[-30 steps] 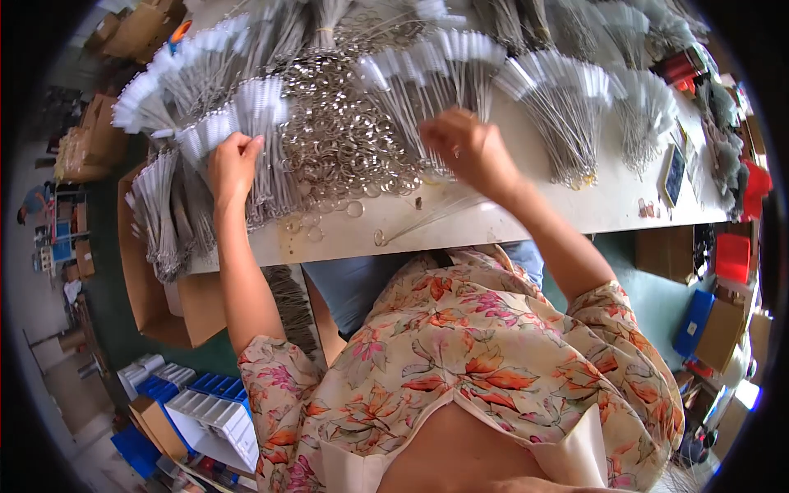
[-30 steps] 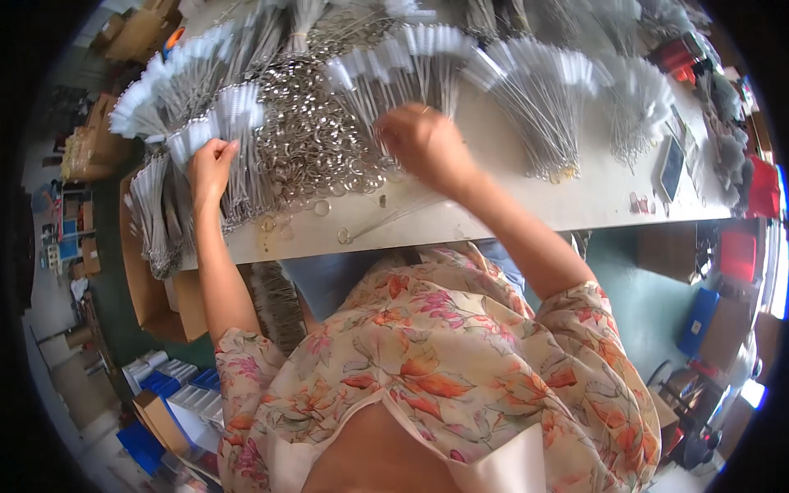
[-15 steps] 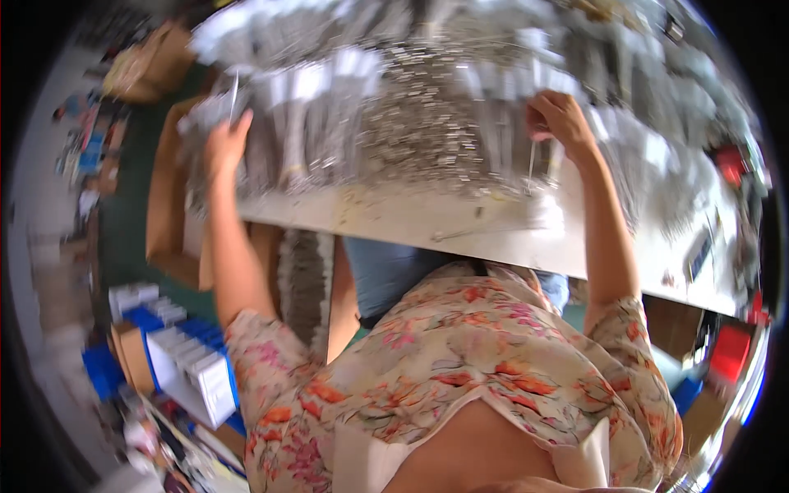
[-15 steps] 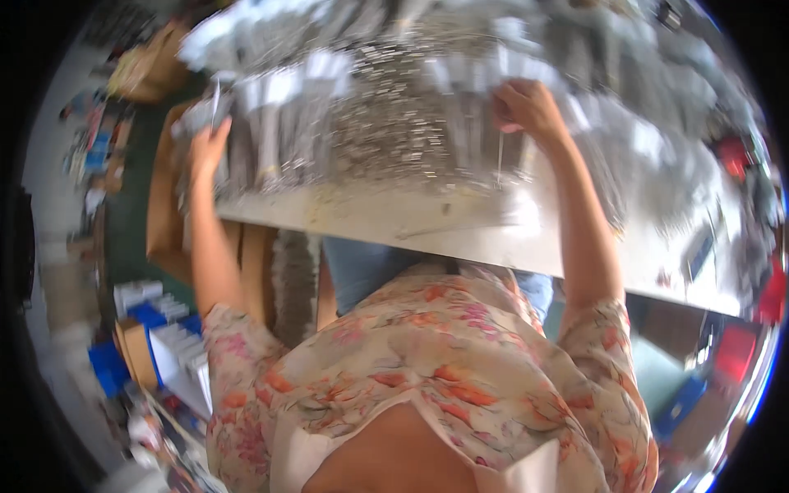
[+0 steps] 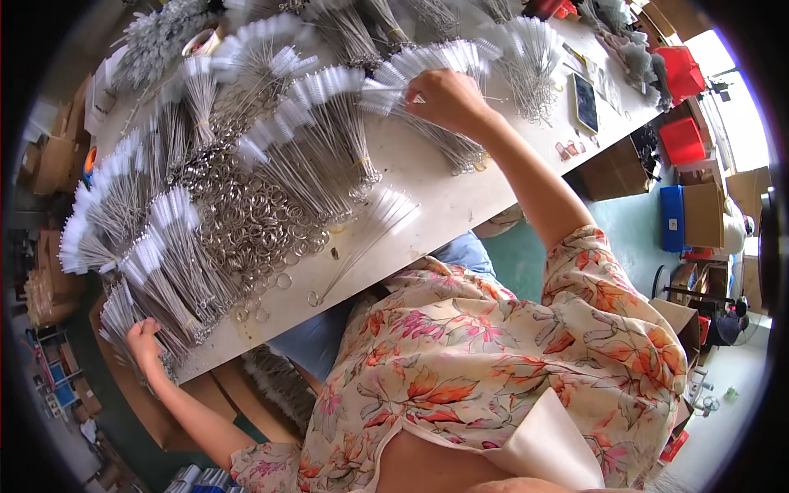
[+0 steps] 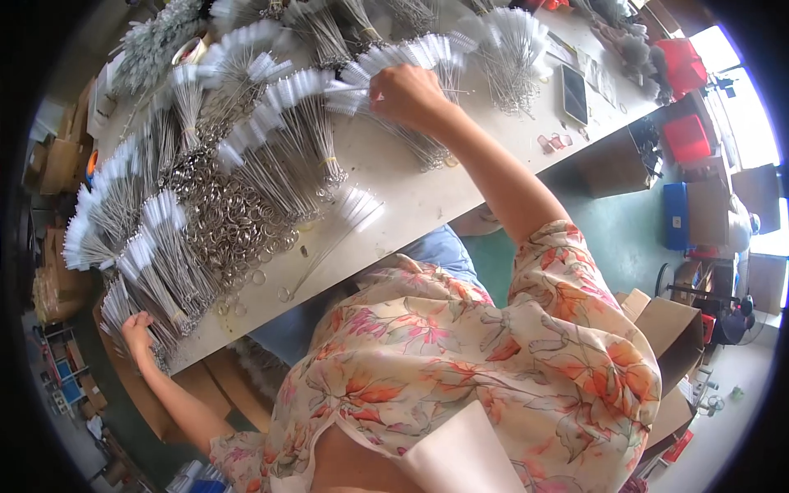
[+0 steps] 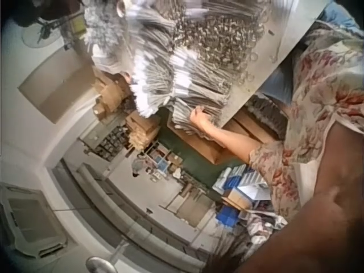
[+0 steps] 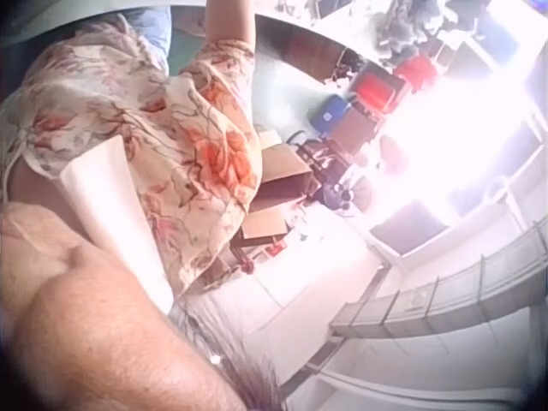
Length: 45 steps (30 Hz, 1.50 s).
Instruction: Manually assemble small metal and plastic components on a workbench.
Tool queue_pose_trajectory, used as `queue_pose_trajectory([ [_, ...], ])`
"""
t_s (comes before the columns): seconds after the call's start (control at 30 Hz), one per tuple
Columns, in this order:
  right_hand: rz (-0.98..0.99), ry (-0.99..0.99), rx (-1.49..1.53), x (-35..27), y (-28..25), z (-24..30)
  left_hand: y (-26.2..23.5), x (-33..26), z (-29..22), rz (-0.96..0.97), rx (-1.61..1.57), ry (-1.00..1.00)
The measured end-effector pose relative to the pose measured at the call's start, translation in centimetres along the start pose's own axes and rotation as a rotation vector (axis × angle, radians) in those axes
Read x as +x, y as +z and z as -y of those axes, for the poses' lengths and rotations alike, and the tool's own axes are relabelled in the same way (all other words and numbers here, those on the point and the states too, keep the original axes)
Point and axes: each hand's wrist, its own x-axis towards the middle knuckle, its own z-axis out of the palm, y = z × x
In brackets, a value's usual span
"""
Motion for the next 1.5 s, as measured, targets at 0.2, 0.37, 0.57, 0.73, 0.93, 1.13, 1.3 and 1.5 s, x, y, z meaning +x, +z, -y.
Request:
queue_pose_trajectory([
  [0.2, -0.249, 0.014, 0.293, 1.4, -2.7, -0.8, -1.1, -1.9, -3.1, -0.343, 0.198, 0.456],
  [0.37, -0.61, 0.189, 1.077, 2.3, -9.0, -11.8, -0.9, -3.4, -8.5, -0.62, -0.012, 0.673],
  [0.57, -0.379, 0.348, 0.032, 0.9, -5.4, -23.2, 4.0, -7.8, -13.7, -0.249, -0.363, 0.356],
  [0.73, -0.138, 0.437, 0.128, -0.1, -4.6, -23.8, 9.8, -9.1, -15.9, 0.07, -0.637, 0.323],
  [0.93, -0.722, 0.287, -0.082, 2.5, -8.9, -22.4, 11.6, -11.3, -17.5, 0.169, -0.916, 0.36],
  [1.13, -1.427, 0.049, 0.427, 6.0, -6.4, -3.0, 14.3, -19.6, -24.1, 0.334, -0.71, 0.558],
  [1.3, -0.14, -0.403, 1.567, -0.6, -3.2, 10.6, 17.8, -23.2, -28.7, 0.493, -0.832, 0.724],
  [1.5, -0.073, -0.45, 1.558, -4.1, -2.7, 16.3, 18.8, -20.8, -28.1, -0.099, -0.748, 1.168],
])
